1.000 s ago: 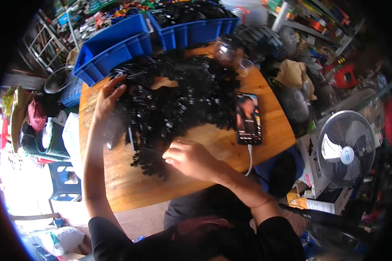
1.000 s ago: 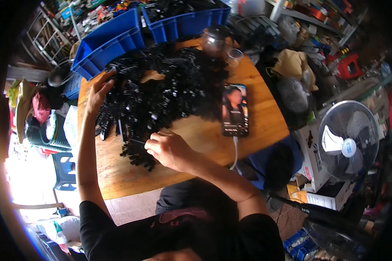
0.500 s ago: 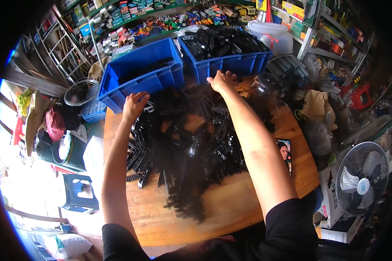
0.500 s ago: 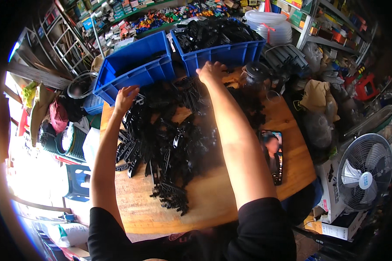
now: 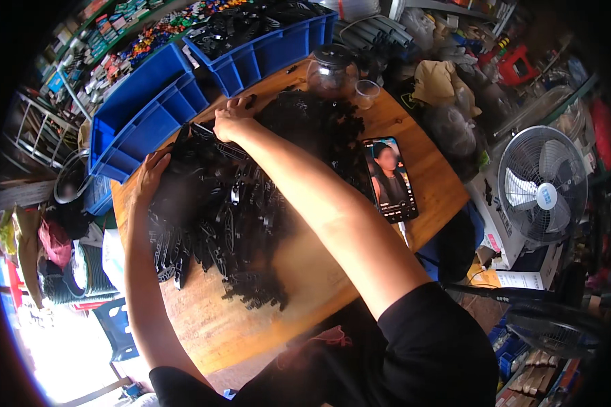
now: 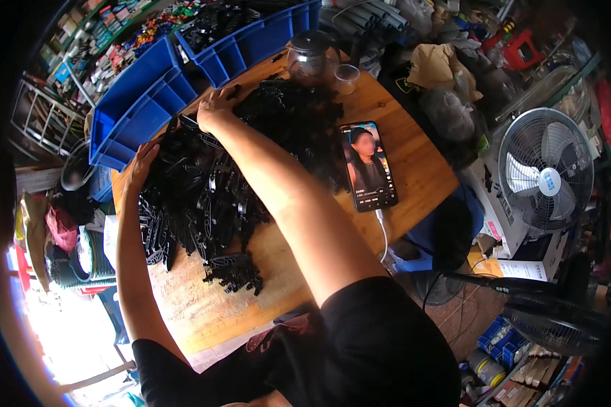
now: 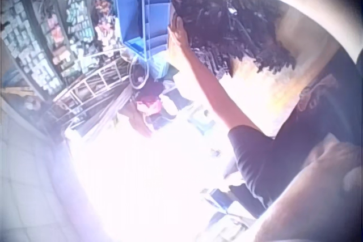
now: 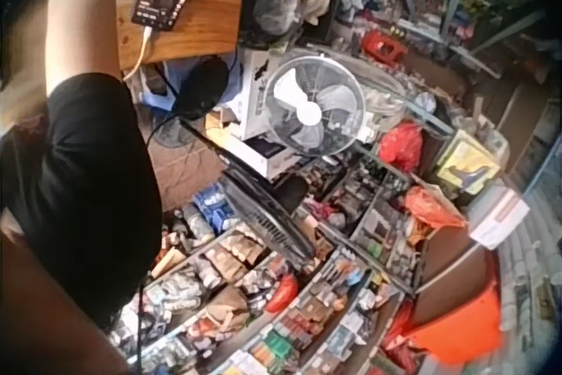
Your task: The person assembles small black plastic clasp components by hand at a wooden table.
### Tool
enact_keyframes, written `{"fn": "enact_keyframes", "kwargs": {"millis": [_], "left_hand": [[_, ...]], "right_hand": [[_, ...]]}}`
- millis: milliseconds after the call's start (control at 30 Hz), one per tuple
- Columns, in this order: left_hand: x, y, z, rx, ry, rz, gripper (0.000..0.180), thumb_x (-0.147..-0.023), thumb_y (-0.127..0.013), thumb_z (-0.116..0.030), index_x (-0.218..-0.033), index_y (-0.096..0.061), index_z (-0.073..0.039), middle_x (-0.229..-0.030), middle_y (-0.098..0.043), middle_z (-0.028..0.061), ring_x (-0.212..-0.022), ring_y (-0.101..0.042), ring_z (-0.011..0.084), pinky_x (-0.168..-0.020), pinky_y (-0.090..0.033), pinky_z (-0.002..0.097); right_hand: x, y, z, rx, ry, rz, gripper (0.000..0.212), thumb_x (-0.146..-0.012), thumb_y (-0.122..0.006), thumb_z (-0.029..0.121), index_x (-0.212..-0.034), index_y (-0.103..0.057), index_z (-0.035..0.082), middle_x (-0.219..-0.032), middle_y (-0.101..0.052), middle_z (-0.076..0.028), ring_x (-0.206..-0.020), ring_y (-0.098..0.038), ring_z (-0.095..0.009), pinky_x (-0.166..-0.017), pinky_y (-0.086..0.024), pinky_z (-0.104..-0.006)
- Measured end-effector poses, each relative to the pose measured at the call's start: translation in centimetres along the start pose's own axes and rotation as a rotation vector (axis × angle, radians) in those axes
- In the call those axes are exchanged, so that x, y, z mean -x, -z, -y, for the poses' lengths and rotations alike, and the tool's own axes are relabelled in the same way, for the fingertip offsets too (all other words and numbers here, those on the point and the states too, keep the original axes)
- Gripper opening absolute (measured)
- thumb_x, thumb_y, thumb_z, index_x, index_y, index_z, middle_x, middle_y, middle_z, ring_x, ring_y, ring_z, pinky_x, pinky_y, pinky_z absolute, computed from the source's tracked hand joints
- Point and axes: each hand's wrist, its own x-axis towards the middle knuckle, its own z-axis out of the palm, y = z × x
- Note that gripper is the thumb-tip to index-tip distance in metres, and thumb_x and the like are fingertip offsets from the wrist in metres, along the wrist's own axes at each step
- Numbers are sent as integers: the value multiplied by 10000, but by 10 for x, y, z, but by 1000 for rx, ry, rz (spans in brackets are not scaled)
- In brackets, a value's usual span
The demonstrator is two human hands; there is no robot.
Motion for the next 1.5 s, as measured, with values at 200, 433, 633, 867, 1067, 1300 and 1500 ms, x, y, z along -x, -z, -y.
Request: {"fn": "enact_keyframes", "kwargs": {"millis": [200,433,633,867,1067,1300,1500], "left_hand": [[70,31,-18,271,179,-35,448,-915,-502,-354,-1220,-554,-30,-1261,-542,101,-1228,-427,200,-1039,-271,298],[149,45,-68,410,128,-269,419,-894,-529,-302,-1190,-573,-9,-1178,-592,94,-1129,-502,181,-1000,-317,298],[111,54,-41,27,88,-393,435,-840,-629,-257,-1222,-549,-66,-1183,-579,129,-1080,-546,220,-935,-402,344],[-16,65,-12,-765,78,-565,515,-846,-573,-338,-1299,-441,-132,-1252,-497,124,-1186,-427,315,-947,-370,470],[-28,73,34,-869,170,-421,239,-881,-511,-299,-1091,-554,-194,-957,-586,38,-963,-521,241,-794,-350,424],[0,102,84,-868,157,-500,138,-878,-513,-279,-960,-556,-176,-848,-573,50,-896,-526,239,-770,-324,400],[-26,92,95,-747,76,-589,179,-859,-528,-279,-984,-562,-155,-888,-567,68,-903,-520,270,-851,-347,432]], "right_hand": [[103,-1,21,-68,547,-248,283,-843,-585,255,-1034,-573,47,-1130,-501,-203,-1043,-470,-357,-873,-401,-471],[271,1,-55,-509,1017,-154,213,-815,-631,179,-957,-626,20,-1056,-587,-149,-958,-564,-281,-850,-459,-359],[274,-3,-82,-402,927,-219,171,-795,-629,153,-929,-635,46,-986,-605,-92,-901,-570,-247,-825,-464,-346],[255,51,-43,-287,1078,-180,140,-783,-633,165,-881,-631,66,-902,-607,-46,-879,-574,-215,-817,-457,-336],[128,63,-4,-175,1037,-102,123,-793,-598,160,-831,-658,60,-850,-629,-123,-857,-593,-286,-797,-477,-385],[-58,12,62,401,598,-177,273,-816,-550,125,-1022,-641,-29,-1184,-526,-161,-1086,-482,-307,-894,-446,-401],[-150,-9,46,-620,186,-297,428,-890,-399,201,-1253,-482,-8,-1345,-428,-185,-1217,-428,-355,-1005,-370,-386]]}}
